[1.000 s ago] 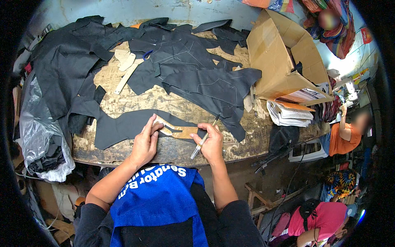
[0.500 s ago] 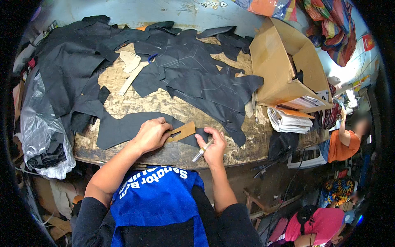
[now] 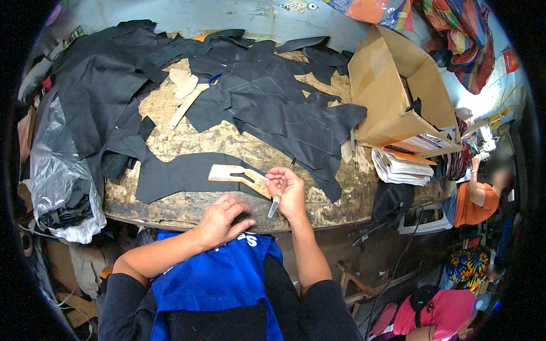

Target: The person lays out black fabric on a worktable, places a cardboard pattern on top, and traces the outline with a white marker. They then use scissors to cut along the traced lines, producing a shaped fabric piece.

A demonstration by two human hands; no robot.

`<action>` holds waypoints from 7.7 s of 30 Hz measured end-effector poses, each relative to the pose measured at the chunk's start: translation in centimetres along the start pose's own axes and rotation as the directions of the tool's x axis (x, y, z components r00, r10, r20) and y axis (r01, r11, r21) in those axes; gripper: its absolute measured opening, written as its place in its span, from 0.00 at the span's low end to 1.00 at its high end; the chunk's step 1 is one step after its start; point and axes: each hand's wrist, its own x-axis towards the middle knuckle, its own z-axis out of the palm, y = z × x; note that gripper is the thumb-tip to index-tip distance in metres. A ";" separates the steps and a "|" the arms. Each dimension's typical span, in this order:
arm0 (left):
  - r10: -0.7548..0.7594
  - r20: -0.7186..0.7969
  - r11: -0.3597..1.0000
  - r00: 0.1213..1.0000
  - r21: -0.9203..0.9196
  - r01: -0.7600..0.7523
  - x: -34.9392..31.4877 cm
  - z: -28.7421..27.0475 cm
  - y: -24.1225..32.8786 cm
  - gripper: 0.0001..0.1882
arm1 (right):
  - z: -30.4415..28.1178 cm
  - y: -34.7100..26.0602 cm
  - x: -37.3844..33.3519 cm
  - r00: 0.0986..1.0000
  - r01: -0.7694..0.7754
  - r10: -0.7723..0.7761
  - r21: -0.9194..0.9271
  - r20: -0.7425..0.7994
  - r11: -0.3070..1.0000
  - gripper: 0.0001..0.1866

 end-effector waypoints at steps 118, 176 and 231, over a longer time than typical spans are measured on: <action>-0.239 0.894 0.754 0.380 -0.075 0.653 13.8 -6.1 -6.0 0.51 | 9.0 -2.3 -0.1 0.846 0.533 -0.457 -0.402 0.275 0.744 0.04; -0.005 0.328 0.965 0.945 0.250 -0.082 1.0 0.6 -1.8 0.31 | 4.7 -1.4 1.6 0.966 0.236 -0.173 -0.383 0.192 0.893 0.08; -0.397 0.084 0.844 0.914 0.425 0.327 -4.8 -4.7 -2.8 0.43 | -0.9 -2.2 -1.3 0.917 0.262 -0.398 -0.785 0.022 0.561 0.14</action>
